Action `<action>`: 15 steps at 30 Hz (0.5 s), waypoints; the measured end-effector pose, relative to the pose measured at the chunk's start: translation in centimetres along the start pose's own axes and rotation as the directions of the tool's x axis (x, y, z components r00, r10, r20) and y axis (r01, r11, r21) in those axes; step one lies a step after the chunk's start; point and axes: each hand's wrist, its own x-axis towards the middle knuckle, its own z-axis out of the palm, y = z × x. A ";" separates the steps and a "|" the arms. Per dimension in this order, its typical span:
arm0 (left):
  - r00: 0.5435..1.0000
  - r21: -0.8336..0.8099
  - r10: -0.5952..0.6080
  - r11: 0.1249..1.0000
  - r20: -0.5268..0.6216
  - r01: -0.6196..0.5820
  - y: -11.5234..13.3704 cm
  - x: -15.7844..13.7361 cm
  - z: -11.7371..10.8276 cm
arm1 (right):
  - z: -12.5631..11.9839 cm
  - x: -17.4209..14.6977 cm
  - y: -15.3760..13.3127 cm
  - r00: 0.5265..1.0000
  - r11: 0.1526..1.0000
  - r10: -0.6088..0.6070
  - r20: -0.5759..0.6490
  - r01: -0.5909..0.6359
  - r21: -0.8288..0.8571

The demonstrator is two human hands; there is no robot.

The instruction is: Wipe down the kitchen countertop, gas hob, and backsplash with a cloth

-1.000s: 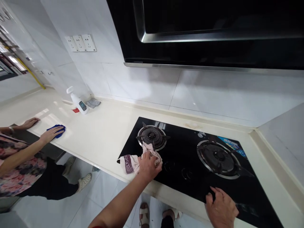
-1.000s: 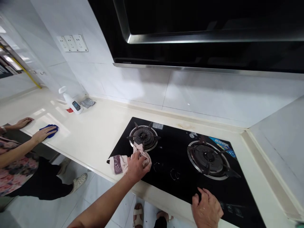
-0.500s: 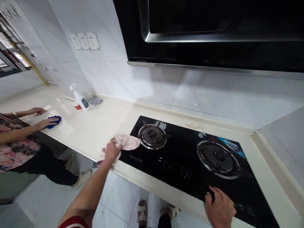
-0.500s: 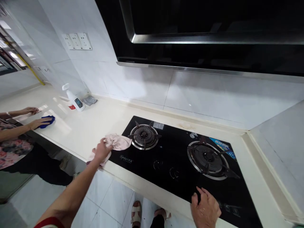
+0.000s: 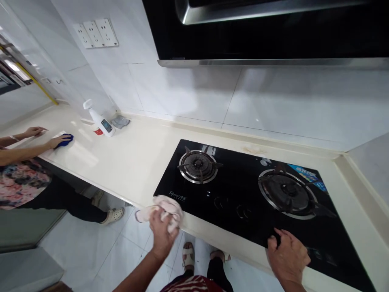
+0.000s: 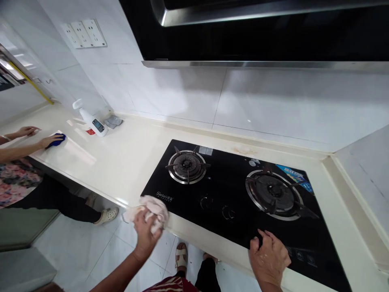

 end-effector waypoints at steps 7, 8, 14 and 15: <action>0.706 -0.358 0.625 0.776 0.333 -0.519 11.5 -2.5 4.5 | -0.1 0.2 0.1 1.000 1.000 0.001 0.009 -0.001 0.001; 0.632 -0.400 0.692 0.720 0.351 -0.567 12.8 -2.5 5.2 | -0.1 0.3 0.3 1.000 1.000 0.002 0.010 -0.002 0.003; 0.433 -0.505 0.833 0.553 0.345 -0.663 14.5 -1.7 4.6 | -1.3 -0.8 -2.0 0.993 0.981 -0.113 0.039 0.105 0.163; 0.447 -0.506 0.828 0.561 0.338 -0.655 13.8 -1.3 4.0 | -1.7 -1.6 -3.5 0.982 0.958 -0.174 0.070 0.152 0.245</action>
